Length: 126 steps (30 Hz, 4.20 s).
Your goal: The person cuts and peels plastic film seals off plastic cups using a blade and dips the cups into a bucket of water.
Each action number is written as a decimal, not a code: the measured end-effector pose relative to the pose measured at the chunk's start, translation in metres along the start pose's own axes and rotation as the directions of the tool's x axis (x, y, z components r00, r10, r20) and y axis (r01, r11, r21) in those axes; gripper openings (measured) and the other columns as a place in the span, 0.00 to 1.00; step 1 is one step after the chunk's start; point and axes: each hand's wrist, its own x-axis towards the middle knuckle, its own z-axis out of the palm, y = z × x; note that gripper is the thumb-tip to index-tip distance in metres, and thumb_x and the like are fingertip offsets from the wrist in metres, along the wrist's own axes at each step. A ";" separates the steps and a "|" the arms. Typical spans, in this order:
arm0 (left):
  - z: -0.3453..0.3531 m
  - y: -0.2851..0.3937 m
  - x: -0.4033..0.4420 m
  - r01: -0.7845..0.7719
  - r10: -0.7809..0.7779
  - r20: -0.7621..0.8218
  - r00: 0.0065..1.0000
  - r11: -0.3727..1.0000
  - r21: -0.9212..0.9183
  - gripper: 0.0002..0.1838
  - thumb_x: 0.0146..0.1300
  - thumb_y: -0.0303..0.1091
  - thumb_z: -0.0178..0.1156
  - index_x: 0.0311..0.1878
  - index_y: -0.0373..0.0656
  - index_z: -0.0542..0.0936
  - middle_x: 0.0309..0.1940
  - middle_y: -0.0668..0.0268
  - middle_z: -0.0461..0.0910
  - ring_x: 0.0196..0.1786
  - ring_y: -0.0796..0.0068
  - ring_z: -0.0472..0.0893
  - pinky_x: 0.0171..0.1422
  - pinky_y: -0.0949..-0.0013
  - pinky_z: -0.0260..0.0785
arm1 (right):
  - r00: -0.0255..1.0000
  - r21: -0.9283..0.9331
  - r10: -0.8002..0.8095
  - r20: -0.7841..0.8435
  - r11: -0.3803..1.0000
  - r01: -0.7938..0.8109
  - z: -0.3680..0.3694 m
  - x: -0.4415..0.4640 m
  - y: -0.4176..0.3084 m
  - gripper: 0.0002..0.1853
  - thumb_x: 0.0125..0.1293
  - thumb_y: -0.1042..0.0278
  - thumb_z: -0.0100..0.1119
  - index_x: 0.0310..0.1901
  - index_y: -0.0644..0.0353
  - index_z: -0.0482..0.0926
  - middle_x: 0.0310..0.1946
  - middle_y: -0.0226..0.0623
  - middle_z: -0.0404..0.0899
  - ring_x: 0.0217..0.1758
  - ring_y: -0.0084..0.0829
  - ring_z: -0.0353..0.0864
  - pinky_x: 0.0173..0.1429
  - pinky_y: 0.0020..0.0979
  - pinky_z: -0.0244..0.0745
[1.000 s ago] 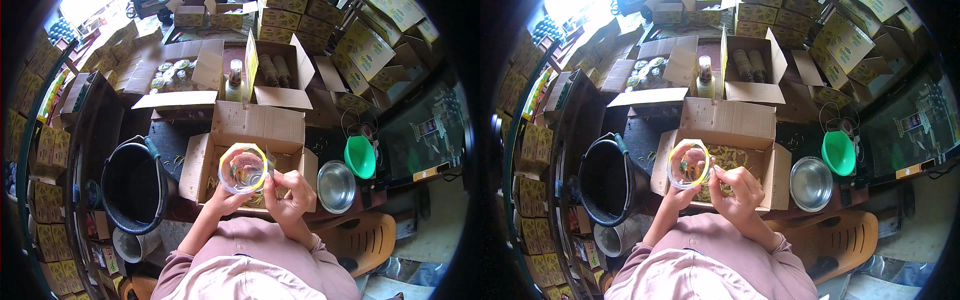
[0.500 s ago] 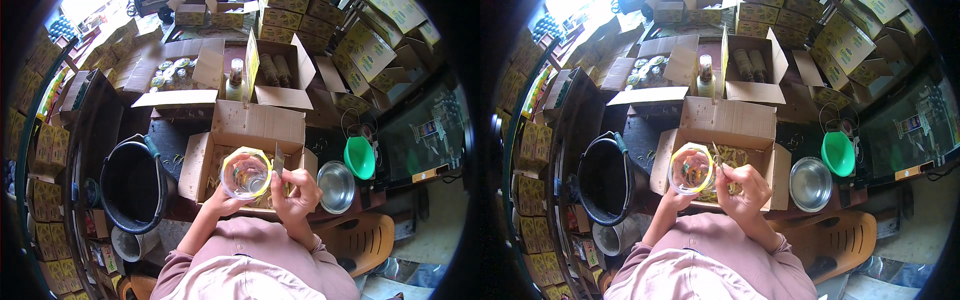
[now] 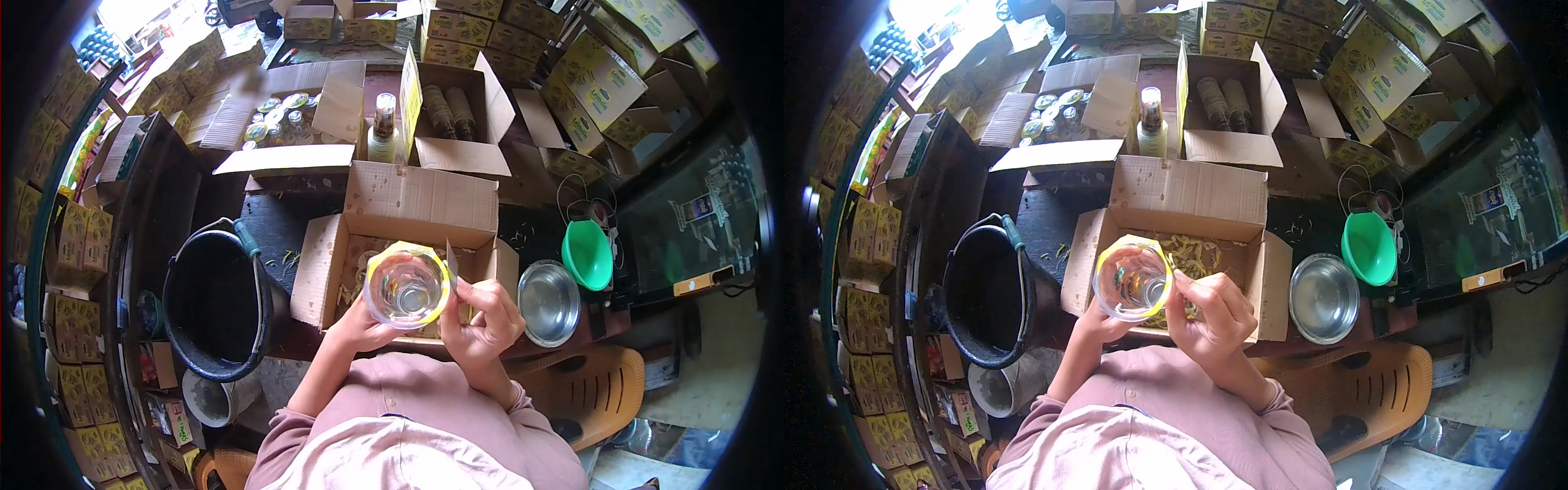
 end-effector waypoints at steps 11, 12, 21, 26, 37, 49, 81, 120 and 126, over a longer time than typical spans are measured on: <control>-0.005 -0.002 -0.001 -0.029 0.023 0.067 0.997 0.996 0.083 0.41 0.44 0.30 0.68 0.61 0.39 0.57 0.55 0.59 0.64 0.59 0.68 0.67 0.63 0.65 0.58 | 0.998 0.009 0.057 0.027 0.998 -0.058 -0.003 -0.001 0.002 0.12 0.42 0.85 0.62 0.31 0.62 0.78 0.18 0.35 0.73 0.19 0.26 0.73 0.22 0.23 0.68; -0.005 -0.002 -0.001 -0.017 0.014 0.057 0.998 0.998 0.058 0.41 0.44 0.31 0.68 0.61 0.38 0.57 0.55 0.59 0.64 0.59 0.68 0.67 0.63 0.65 0.58 | 0.997 0.019 0.068 0.032 0.997 -0.069 -0.004 0.000 0.002 0.11 0.42 0.85 0.62 0.30 0.62 0.78 0.18 0.35 0.73 0.19 0.26 0.73 0.22 0.23 0.68; -0.011 0.003 -0.001 0.079 -0.084 0.119 0.989 0.996 0.049 0.41 0.42 0.33 0.70 0.59 0.39 0.60 0.54 0.60 0.65 0.57 0.68 0.67 0.62 0.65 0.59 | 0.994 0.036 0.084 0.064 0.996 -0.087 -0.004 -0.001 0.006 0.11 0.43 0.85 0.63 0.30 0.62 0.78 0.18 0.35 0.73 0.19 0.25 0.73 0.22 0.23 0.67; -0.010 0.004 0.000 0.099 -0.092 0.085 0.992 0.991 -0.085 0.41 0.41 0.34 0.70 0.59 0.39 0.61 0.53 0.61 0.66 0.57 0.69 0.67 0.62 0.65 0.58 | 0.994 0.105 0.083 0.074 0.990 -0.091 -0.003 -0.002 0.009 0.11 0.42 0.85 0.63 0.30 0.63 0.78 0.18 0.36 0.74 0.19 0.25 0.73 0.22 0.22 0.67; -0.016 0.006 0.003 0.153 -0.134 0.185 0.974 0.984 -0.089 0.42 0.38 0.35 0.68 0.59 0.37 0.60 0.52 0.61 0.66 0.56 0.70 0.67 0.62 0.66 0.58 | 0.992 0.154 0.047 0.118 0.986 -0.065 -0.006 0.004 0.015 0.10 0.42 0.85 0.62 0.29 0.63 0.78 0.19 0.36 0.75 0.19 0.25 0.75 0.22 0.22 0.67; -0.001 -0.009 0.011 -0.072 0.100 -0.138 0.985 0.978 0.195 0.45 0.30 0.45 0.77 0.53 0.40 0.64 0.46 0.63 0.61 0.54 0.69 0.65 0.55 0.70 0.64 | 0.984 0.137 0.151 0.093 0.977 -0.163 0.003 0.000 0.013 0.10 0.44 0.84 0.63 0.31 0.63 0.77 0.20 0.35 0.75 0.21 0.23 0.76 0.24 0.22 0.70; -0.011 0.005 0.007 -0.054 0.030 0.072 0.997 0.928 0.368 0.39 0.39 0.34 0.72 0.56 0.37 0.63 0.51 0.57 0.67 0.55 0.60 0.68 0.60 0.63 0.60 | 0.994 0.006 0.038 0.103 0.999 -0.039 -0.004 -0.005 0.016 0.11 0.43 0.83 0.64 0.31 0.61 0.78 0.20 0.36 0.74 0.21 0.28 0.74 0.24 0.25 0.69; -0.018 0.010 0.015 -0.015 -0.006 0.152 0.988 0.991 0.136 0.39 0.34 0.34 0.69 0.53 0.34 0.66 0.46 0.59 0.68 0.48 0.68 0.73 0.55 0.67 0.65 | 0.987 0.000 0.047 0.155 0.999 -0.048 -0.001 -0.002 0.015 0.11 0.42 0.84 0.63 0.31 0.63 0.77 0.23 0.39 0.76 0.24 0.31 0.77 0.27 0.26 0.72; -0.012 0.011 0.014 0.010 -0.016 0.070 0.997 0.996 0.086 0.37 0.35 0.34 0.72 0.52 0.36 0.67 0.47 0.61 0.67 0.50 0.70 0.72 0.54 0.69 0.66 | 0.988 0.065 0.101 0.115 0.992 -0.109 0.001 -0.003 0.015 0.11 0.44 0.84 0.64 0.31 0.63 0.78 0.22 0.37 0.76 0.23 0.27 0.77 0.27 0.24 0.71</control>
